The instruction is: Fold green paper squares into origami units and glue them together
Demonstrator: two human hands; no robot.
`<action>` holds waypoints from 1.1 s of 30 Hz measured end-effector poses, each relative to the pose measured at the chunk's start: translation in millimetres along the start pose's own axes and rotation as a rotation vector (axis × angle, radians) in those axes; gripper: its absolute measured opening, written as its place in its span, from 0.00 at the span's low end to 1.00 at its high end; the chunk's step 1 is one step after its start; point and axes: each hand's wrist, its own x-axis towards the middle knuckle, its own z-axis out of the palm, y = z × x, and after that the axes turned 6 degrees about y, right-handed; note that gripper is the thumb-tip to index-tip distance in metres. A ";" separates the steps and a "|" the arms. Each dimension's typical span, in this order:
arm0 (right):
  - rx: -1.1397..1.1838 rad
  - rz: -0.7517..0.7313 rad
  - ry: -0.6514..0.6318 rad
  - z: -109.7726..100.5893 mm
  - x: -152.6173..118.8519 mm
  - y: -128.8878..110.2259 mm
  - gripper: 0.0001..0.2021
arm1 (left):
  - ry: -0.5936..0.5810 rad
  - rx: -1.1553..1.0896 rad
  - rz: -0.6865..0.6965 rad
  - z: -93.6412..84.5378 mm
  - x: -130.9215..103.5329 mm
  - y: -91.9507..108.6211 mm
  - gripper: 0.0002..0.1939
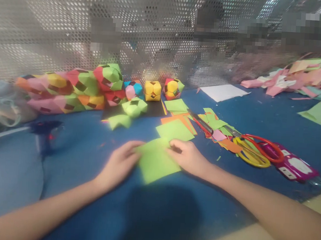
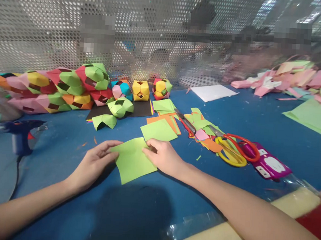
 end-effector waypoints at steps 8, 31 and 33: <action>0.068 0.057 -0.039 -2.6 3.7 4.5 0.15 | 0.176 -0.190 0.057 -9.3 22.7 -9.3 0.16; 0.014 -0.011 -0.060 -2.5 -2.4 0.0 0.15 | -0.025 0.373 0.424 -3.2 10.6 -13.5 0.12; -0.032 -0.105 0.006 -1.7 -3.3 1.4 0.11 | -0.024 0.431 0.427 -3.2 10.6 -13.5 0.11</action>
